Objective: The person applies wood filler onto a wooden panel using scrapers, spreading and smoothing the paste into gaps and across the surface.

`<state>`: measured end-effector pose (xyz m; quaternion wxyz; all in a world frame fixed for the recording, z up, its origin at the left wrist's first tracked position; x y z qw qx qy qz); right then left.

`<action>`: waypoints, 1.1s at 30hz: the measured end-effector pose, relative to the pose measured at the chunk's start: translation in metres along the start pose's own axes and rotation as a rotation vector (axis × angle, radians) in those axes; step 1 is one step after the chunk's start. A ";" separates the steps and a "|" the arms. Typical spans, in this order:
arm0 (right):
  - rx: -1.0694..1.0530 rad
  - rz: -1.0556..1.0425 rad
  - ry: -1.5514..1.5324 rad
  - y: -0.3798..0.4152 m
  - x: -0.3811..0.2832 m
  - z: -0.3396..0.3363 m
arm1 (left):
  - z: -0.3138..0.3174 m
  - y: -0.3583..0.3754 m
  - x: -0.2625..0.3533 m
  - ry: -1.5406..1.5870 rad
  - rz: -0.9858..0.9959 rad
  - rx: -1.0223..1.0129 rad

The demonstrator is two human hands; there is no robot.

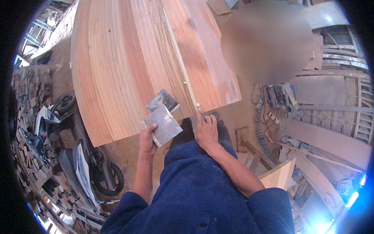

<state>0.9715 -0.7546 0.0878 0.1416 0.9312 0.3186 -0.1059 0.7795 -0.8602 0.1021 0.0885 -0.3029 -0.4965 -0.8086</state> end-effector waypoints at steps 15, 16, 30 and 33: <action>0.231 -0.218 -0.018 -0.049 0.026 -0.032 | -0.019 0.019 -0.041 0.014 0.016 0.080; 0.217 -0.250 -0.040 -0.052 0.028 -0.029 | -0.020 0.022 -0.044 0.021 0.031 0.090; 0.141 -0.266 -0.268 -0.010 0.037 -0.074 | -0.013 0.014 -0.091 0.050 0.067 0.193; 0.191 -0.287 -0.369 0.000 0.024 -0.120 | 0.023 0.006 -0.093 -0.011 0.118 0.148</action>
Point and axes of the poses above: each hand's wrist, its own y-axis away from the middle knuckle, its own z-axis out of the palm, x = y × z, the point moved 6 cm from there along -y, towards the middle knuckle, and after that the axes turned 7 degrees about x, right-handed, at the moved point
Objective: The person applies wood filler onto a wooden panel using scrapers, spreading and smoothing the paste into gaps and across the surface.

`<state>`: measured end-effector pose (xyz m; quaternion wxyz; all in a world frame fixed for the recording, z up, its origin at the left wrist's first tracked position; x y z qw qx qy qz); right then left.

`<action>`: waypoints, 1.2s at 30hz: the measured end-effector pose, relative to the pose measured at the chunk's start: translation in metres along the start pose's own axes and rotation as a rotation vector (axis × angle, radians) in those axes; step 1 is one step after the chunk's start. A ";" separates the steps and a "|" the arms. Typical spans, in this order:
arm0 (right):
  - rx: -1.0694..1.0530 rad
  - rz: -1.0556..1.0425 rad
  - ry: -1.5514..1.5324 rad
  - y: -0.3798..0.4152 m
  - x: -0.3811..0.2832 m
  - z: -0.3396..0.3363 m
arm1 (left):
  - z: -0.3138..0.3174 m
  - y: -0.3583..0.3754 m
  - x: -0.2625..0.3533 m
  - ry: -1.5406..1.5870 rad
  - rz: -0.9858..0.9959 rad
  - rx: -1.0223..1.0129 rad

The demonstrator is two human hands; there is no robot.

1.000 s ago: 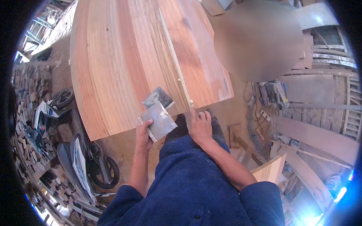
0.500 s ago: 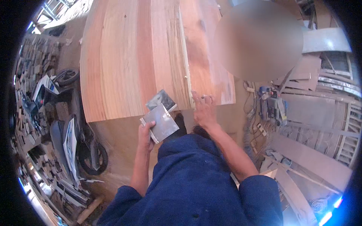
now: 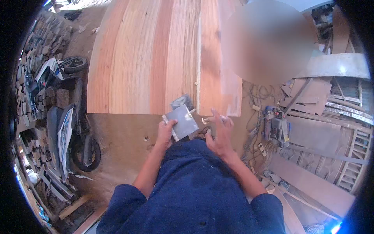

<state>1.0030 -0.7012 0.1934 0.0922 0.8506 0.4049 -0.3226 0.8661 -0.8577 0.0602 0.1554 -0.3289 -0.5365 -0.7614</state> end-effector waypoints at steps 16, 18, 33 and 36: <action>-0.046 -0.325 0.196 -0.022 -0.067 -0.016 | 0.074 0.032 0.092 0.114 0.395 0.185; -0.067 -0.326 0.145 -0.029 -0.067 -0.025 | 0.071 0.028 0.104 0.169 0.426 0.216; 0.154 -0.585 -0.021 -0.093 -0.079 -0.027 | 0.098 0.016 0.192 0.600 0.380 0.123; 0.161 -0.581 0.054 -0.094 -0.078 -0.024 | 0.099 0.010 0.192 0.595 0.319 0.103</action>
Point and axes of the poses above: each hand's wrist, its own y-axis away from the middle knuckle, its own z-axis out of the palm, x = y × z, the point moved 6 cm from there along -y, towards the middle knuckle, and after that the axes turned 7 degrees about x, right-handed, at the moved point
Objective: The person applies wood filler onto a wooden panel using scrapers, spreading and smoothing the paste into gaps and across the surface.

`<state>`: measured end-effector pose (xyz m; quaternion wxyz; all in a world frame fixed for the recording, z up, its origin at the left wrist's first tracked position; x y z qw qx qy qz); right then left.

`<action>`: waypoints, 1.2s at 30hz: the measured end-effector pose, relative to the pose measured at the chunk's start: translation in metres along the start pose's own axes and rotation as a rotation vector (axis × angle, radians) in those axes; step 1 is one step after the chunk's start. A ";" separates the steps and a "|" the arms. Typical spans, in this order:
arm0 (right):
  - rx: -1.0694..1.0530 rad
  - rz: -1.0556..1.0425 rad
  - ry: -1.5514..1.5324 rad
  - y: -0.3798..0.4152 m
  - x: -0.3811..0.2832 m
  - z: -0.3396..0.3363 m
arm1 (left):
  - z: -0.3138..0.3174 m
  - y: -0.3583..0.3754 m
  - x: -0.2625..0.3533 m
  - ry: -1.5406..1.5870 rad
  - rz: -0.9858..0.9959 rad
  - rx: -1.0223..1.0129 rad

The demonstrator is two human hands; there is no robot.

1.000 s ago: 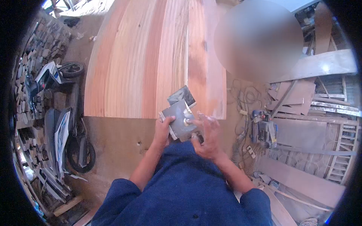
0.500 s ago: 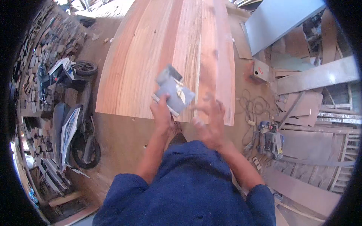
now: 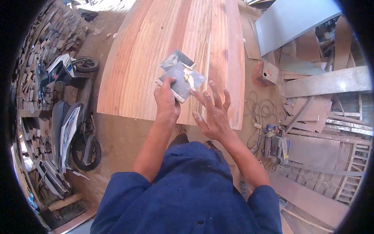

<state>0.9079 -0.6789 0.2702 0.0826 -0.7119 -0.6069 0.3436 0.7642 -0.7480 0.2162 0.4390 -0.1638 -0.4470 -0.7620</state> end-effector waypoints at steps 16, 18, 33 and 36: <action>-0.151 0.659 0.125 0.062 0.131 0.100 | -0.085 -0.065 0.081 -0.394 0.008 0.059; -0.095 0.625 0.170 0.048 0.147 0.111 | -0.111 -0.062 0.075 -0.445 -0.062 0.101; 0.239 1.438 -1.408 0.039 0.055 0.136 | -0.093 -0.033 -0.015 -0.386 -0.579 -0.238; 0.175 1.558 -1.424 0.052 0.060 0.135 | -0.089 -0.032 -0.020 -0.416 -0.609 -0.281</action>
Point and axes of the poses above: each hand's wrist, its own y-axis away from the middle knuckle, its own z-axis out of the palm, x = y × z, the point moved 6 cm from there along -y, towards the middle knuckle, and after that the axes turned 7 degrees about x, right-handed, at the moved point
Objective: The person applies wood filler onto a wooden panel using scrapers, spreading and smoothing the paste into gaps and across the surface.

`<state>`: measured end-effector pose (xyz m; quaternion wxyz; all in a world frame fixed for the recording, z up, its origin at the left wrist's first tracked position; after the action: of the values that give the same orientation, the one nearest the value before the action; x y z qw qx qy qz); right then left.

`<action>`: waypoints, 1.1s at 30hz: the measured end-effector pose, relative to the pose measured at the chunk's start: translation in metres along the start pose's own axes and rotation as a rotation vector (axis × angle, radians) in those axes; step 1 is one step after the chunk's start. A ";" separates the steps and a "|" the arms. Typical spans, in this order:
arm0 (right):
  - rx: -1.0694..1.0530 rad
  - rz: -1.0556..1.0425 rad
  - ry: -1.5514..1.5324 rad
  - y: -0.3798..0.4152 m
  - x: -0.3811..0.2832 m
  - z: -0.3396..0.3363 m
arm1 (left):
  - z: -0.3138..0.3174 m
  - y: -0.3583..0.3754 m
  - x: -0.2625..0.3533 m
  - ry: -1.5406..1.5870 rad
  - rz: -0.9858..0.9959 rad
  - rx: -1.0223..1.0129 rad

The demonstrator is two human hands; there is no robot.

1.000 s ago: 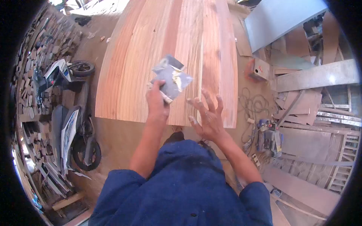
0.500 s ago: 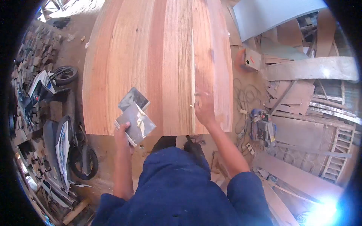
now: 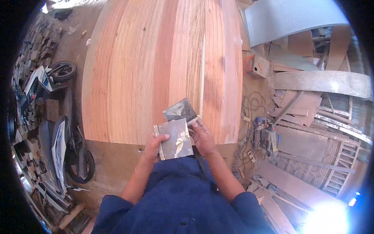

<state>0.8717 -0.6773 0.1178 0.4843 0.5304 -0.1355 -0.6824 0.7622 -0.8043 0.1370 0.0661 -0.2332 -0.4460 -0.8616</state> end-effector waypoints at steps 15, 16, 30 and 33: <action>0.120 -1.039 1.928 -0.281 -0.310 0.091 | -0.083 0.044 -0.053 0.101 0.075 0.534; 0.050 -1.098 1.988 -0.304 -0.310 0.095 | -0.095 0.054 -0.061 0.110 0.053 0.647; -0.261 -0.825 2.189 -0.239 -0.182 0.038 | -0.070 0.029 -0.067 0.057 0.063 0.516; -0.322 -0.831 2.088 -0.186 -0.134 0.011 | -0.091 0.015 -0.092 -0.095 -0.032 0.389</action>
<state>0.7619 -0.4816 0.0714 0.1592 0.7755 0.6105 -0.0237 0.8167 -0.8942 0.0608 0.0751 -0.2491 -0.6103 -0.7482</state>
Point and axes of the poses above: each hand's wrist, its own y-axis away from the middle knuckle, its own z-axis out of the palm, x = y × z, the point moved 6 cm from there along -y, towards the middle knuckle, and after that the axes turned 7 degrees about x, right-handed, at the moved point
